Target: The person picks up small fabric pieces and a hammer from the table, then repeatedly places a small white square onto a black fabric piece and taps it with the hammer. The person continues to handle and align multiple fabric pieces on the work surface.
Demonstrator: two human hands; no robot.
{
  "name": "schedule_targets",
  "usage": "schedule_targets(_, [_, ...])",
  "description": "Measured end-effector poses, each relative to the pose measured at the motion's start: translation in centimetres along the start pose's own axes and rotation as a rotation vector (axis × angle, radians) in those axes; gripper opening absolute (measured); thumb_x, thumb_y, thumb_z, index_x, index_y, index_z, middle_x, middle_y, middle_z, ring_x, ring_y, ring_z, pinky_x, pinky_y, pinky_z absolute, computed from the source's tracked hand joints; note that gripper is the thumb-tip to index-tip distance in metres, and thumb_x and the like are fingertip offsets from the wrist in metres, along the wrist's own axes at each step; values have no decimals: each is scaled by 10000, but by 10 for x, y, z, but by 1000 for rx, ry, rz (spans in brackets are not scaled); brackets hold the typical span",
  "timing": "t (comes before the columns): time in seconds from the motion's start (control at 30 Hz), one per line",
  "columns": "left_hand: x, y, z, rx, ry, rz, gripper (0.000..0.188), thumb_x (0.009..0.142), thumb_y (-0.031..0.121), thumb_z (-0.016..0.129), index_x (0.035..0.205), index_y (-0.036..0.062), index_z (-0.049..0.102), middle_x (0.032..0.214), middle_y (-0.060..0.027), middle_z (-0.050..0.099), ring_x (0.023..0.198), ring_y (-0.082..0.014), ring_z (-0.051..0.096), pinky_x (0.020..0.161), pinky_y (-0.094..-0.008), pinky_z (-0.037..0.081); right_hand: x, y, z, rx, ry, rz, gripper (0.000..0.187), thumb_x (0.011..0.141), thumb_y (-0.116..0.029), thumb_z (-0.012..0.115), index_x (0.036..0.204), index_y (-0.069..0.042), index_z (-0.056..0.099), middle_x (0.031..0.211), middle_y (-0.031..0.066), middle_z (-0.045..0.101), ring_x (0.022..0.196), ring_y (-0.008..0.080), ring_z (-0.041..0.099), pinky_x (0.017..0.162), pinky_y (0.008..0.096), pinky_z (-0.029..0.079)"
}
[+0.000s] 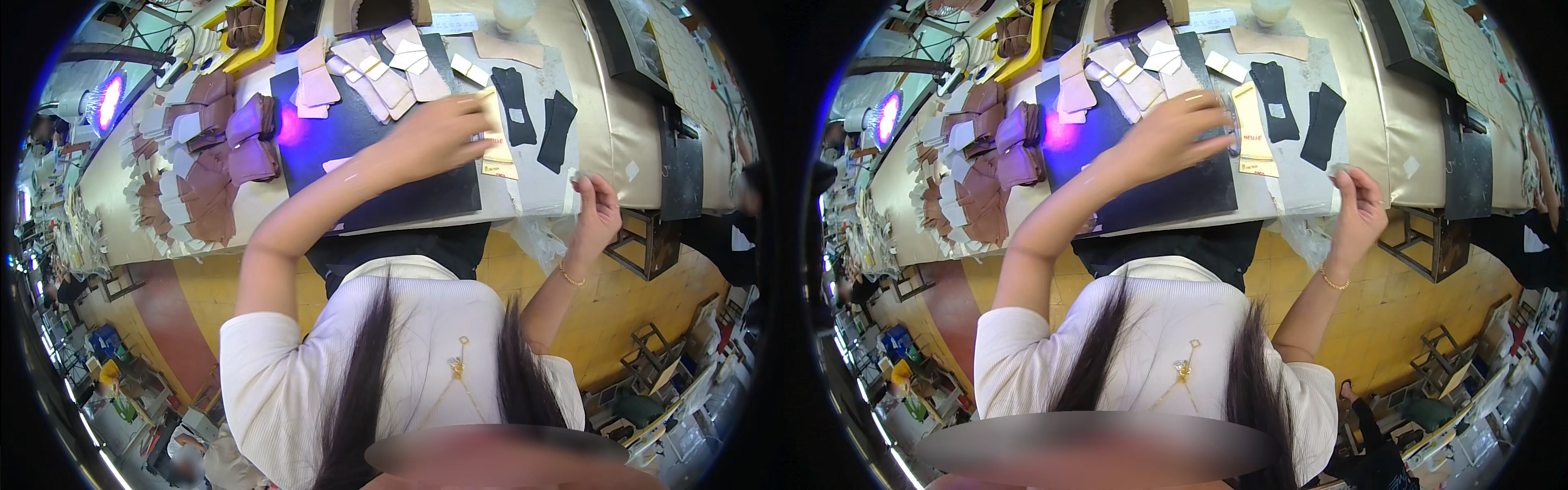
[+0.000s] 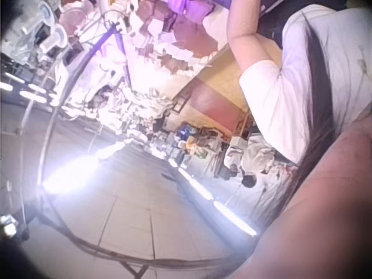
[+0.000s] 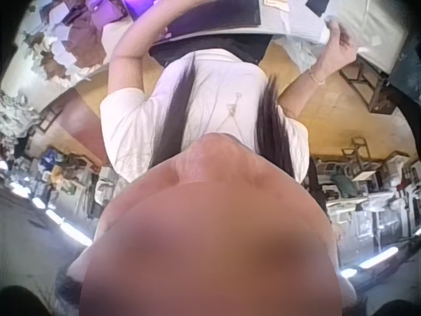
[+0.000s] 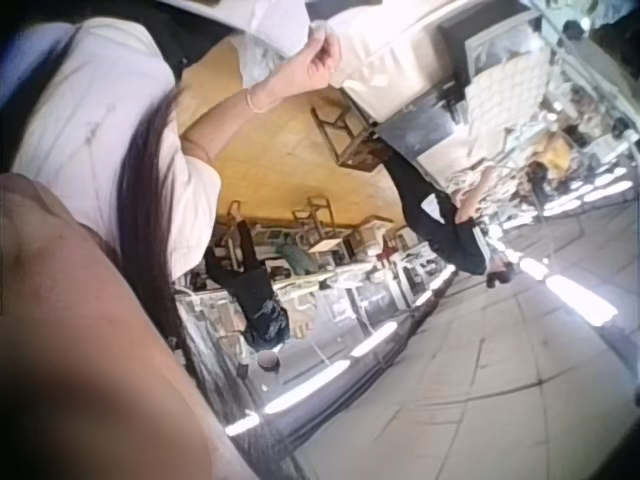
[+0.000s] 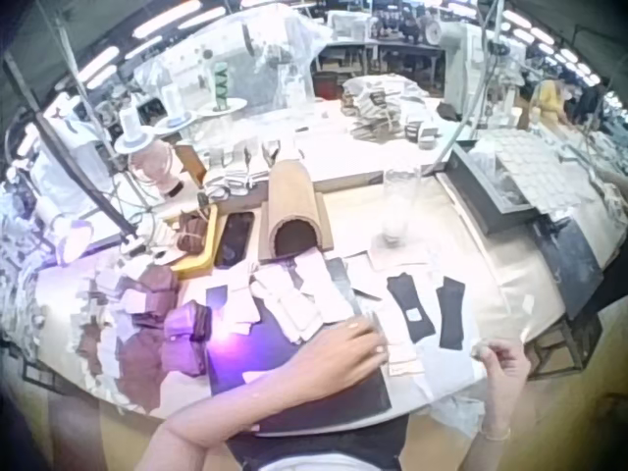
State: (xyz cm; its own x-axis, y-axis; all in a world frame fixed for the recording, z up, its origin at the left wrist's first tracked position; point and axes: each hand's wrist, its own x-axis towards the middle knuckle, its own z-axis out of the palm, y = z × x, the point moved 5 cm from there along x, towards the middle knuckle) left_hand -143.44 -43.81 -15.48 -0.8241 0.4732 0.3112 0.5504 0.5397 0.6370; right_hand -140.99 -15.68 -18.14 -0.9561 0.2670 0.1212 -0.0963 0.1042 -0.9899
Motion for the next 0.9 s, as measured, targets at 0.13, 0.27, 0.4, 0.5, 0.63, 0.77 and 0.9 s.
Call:
schedule_targets(0.13, [-97,-17,-31,77,57,-180,318,767,159,775,1037,38,659,1041,-113,610,906,-298,603,786,-381,506,-7,9,54,196,-168,108,105,875,6,682,968,29,641,891,71,666,796,133,658,768,247,543])
schedule_targets(0.27, [-122,-20,-22,363,61,-82,273,760,153,764,977,36,647,1014,-94,612,882,-271,612,745,-349,513,-20,4,95,271,-313,141,83,877,6,678,945,25,634,890,70,665,787,130,656,751,247,551])
schedule_targets(0.4, [-123,-25,-9,503,18,-17,227,753,145,751,923,52,634,966,-69,621,860,-242,620,712,-332,512,-32,-2,116,254,-382,167,89,879,-8,684,944,21,631,889,65,664,773,121,648,730,238,542])
schedule_targets(0.5, [-127,-26,-3,590,35,30,210,747,134,746,910,63,633,931,-49,624,860,-225,624,694,-326,510,-39,0,126,273,-411,178,97,881,-24,690,939,21,627,879,61,660,777,116,642,725,239,542])
schedule_targets(0.63, [-128,-28,-3,559,76,34,217,723,106,744,905,55,637,867,-59,629,839,-243,630,682,-331,511,-45,8,136,299,-450,249,102,883,-36,690,941,16,624,873,64,658,782,114,643,714,234,551])
schedule_targets(0.77, [-127,-54,-26,-30,233,-410,147,825,117,694,936,29,653,802,-45,648,766,-197,637,679,-309,511,-49,10,147,348,-495,330,121,889,-72,694,951,5,623,880,56,661,777,108,641,705,228,555])
schedule_targets(0.9, [-138,-67,-21,-1283,370,-971,208,951,167,593,1024,-17,656,869,-48,670,750,-122,633,738,-270,527,-58,3,165,375,-555,410,124,899,-111,690,943,-22,616,864,42,651,742,108,630,712,239,541])
